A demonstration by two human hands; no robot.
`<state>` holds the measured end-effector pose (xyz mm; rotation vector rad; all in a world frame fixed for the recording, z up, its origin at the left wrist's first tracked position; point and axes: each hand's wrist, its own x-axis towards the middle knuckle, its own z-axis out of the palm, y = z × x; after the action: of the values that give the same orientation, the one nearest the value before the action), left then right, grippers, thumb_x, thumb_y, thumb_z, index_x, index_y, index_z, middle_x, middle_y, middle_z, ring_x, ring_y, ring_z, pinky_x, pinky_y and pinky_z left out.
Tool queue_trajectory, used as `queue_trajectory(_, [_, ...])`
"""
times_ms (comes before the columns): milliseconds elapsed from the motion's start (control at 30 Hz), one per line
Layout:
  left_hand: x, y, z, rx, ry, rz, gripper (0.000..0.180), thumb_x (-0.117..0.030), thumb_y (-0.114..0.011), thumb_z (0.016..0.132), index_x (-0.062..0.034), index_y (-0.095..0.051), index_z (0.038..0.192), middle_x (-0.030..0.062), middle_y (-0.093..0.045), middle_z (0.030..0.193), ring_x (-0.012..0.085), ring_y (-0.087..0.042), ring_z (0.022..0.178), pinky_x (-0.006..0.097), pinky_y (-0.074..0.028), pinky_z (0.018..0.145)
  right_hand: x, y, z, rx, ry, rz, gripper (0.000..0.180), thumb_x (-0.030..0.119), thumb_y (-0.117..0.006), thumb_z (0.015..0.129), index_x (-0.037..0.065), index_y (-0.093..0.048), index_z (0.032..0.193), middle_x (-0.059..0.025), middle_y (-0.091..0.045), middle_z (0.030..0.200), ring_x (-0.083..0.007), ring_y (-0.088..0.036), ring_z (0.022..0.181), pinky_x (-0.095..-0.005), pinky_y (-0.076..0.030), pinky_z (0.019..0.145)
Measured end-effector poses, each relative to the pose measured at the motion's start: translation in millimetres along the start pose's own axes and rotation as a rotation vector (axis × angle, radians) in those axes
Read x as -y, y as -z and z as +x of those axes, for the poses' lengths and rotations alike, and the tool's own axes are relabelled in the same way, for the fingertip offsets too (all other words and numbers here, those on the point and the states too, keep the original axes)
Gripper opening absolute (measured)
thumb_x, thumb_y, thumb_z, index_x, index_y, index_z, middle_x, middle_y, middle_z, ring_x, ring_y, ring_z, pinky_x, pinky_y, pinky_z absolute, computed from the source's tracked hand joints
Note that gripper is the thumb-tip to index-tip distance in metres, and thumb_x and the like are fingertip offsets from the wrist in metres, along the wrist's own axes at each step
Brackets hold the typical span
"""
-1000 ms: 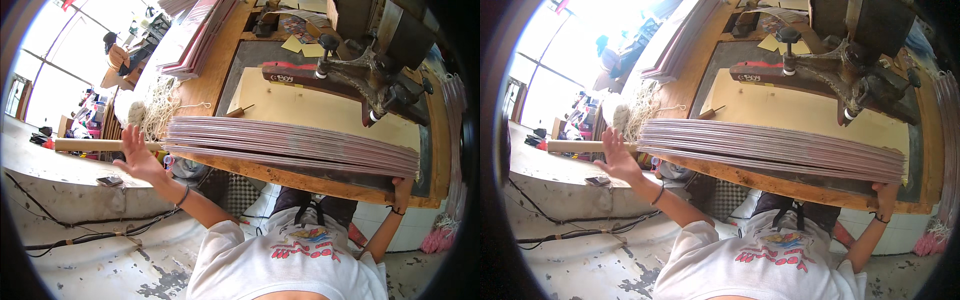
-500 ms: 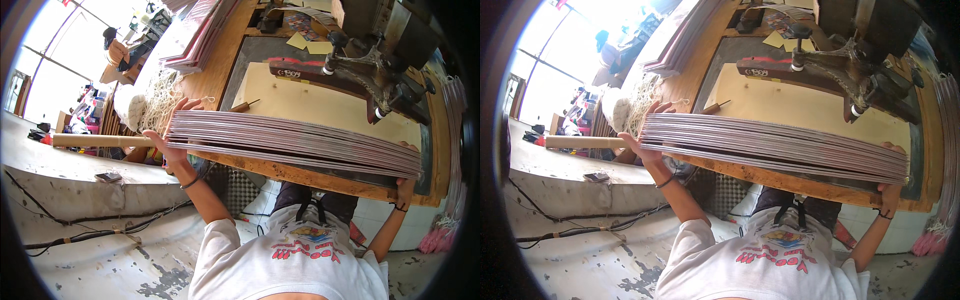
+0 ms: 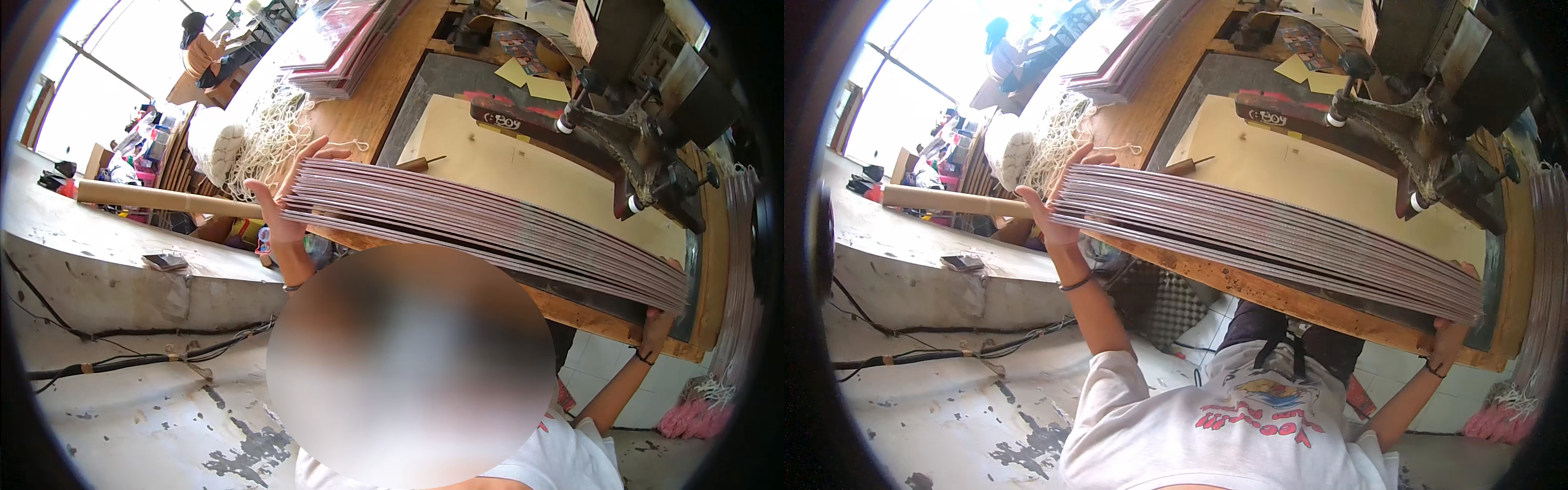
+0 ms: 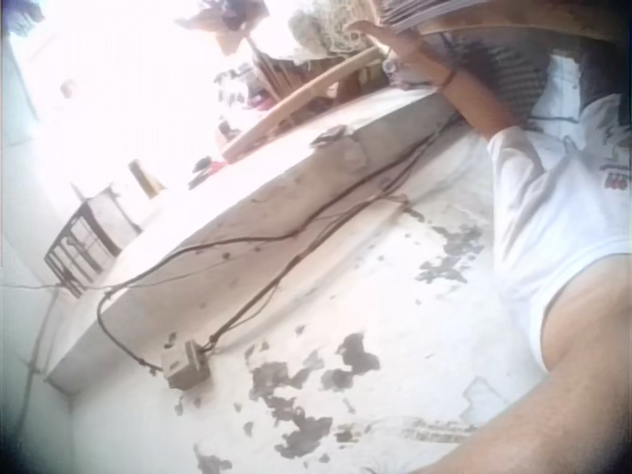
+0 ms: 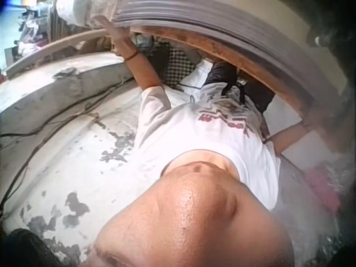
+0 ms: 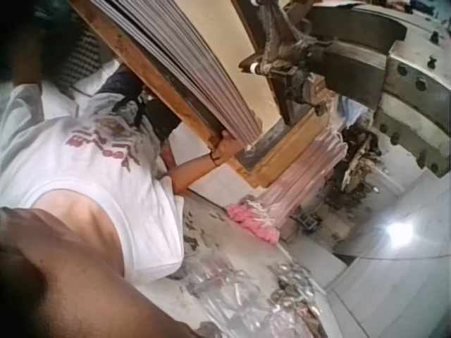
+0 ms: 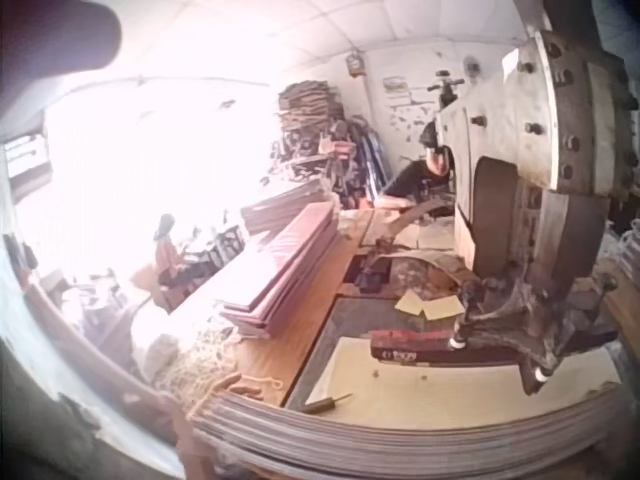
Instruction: The person stacks and aligns sheets of printed cardboard packaging on a wooden work table, then lifts and organizes the entire bundle by hand.
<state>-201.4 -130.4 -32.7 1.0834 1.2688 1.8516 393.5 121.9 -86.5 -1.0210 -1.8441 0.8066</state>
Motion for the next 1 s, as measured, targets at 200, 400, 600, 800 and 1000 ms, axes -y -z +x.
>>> queue_trajectory(200, [-1, 24, 7, -0.023, -0.021, -0.046, 0.118, -0.092, -0.009, 0.084, 0.0076, -0.062, 0.119, 0.0245, -0.066, 0.113, 0.0295, -0.065, 0.104, 0.040, -0.052, 0.095, -15, 5, 2, 0.026, 0.057, -0.008, 0.103, 0.073, -0.068, 0.076, 0.000, -0.046, 0.144, -0.0086, -0.052, 0.141, -0.0212, -0.049, 0.131, -0.0371, -0.036, 0.113])
queue_trajectory(400, [7, 4, 21, -0.072, -0.066, -0.208, 0.095, -0.081, -0.022, 0.094, 0.0047, -0.063, 0.087, 0.0181, -0.061, 0.084, 0.0281, -0.062, 0.078, 0.040, -0.054, 0.075, -7, 3, 0, 0.048, 0.039, 0.092, 0.114, 0.077, -0.071, 0.067, 0.001, -0.040, 0.147, -0.0123, -0.054, 0.141, -0.0239, -0.051, 0.131, -0.0397, -0.038, 0.113])
queue_trajectory(600, [10, 12, 24, -0.079, -0.033, -0.365, 0.080, -0.067, -0.030, 0.101, 0.0031, -0.065, 0.088, 0.0187, -0.060, 0.078, 0.0310, -0.064, 0.074, 0.043, -0.057, 0.069, 1, -8, 6, -0.009, 0.039, 0.061, 0.112, 0.074, -0.073, 0.070, 0.005, -0.034, 0.150, -0.0179, -0.049, 0.147, -0.0281, -0.051, 0.132, -0.0430, -0.038, 0.115])
queue_trajectory(800, [3, 9, 23, -0.133, 0.009, -0.294, 0.056, -0.052, -0.042, 0.100, -0.0013, -0.061, 0.086, 0.0169, -0.059, 0.076, 0.0297, -0.063, 0.074, 0.040, -0.056, 0.074, 29, -31, -20, -0.276, 0.039, -0.051, 0.099, 0.058, -0.075, 0.083, 0.005, -0.030, 0.154, -0.0170, -0.041, 0.154, -0.0268, -0.041, 0.141, -0.0409, -0.032, 0.118])
queue_trajectory(1000, [12, 14, 28, -0.179, 0.021, -0.317, 0.050, -0.050, -0.047, 0.099, -0.0042, -0.063, 0.088, 0.0115, -0.060, 0.080, 0.0285, -0.061, 0.077, 0.049, -0.055, 0.084, 37, -66, -60, -0.576, -0.067, 0.018, 0.081, 0.024, -0.075, 0.093, 0.001, -0.029, 0.156, -0.0162, -0.039, 0.157, -0.0277, -0.039, 0.142, -0.0412, -0.031, 0.118])
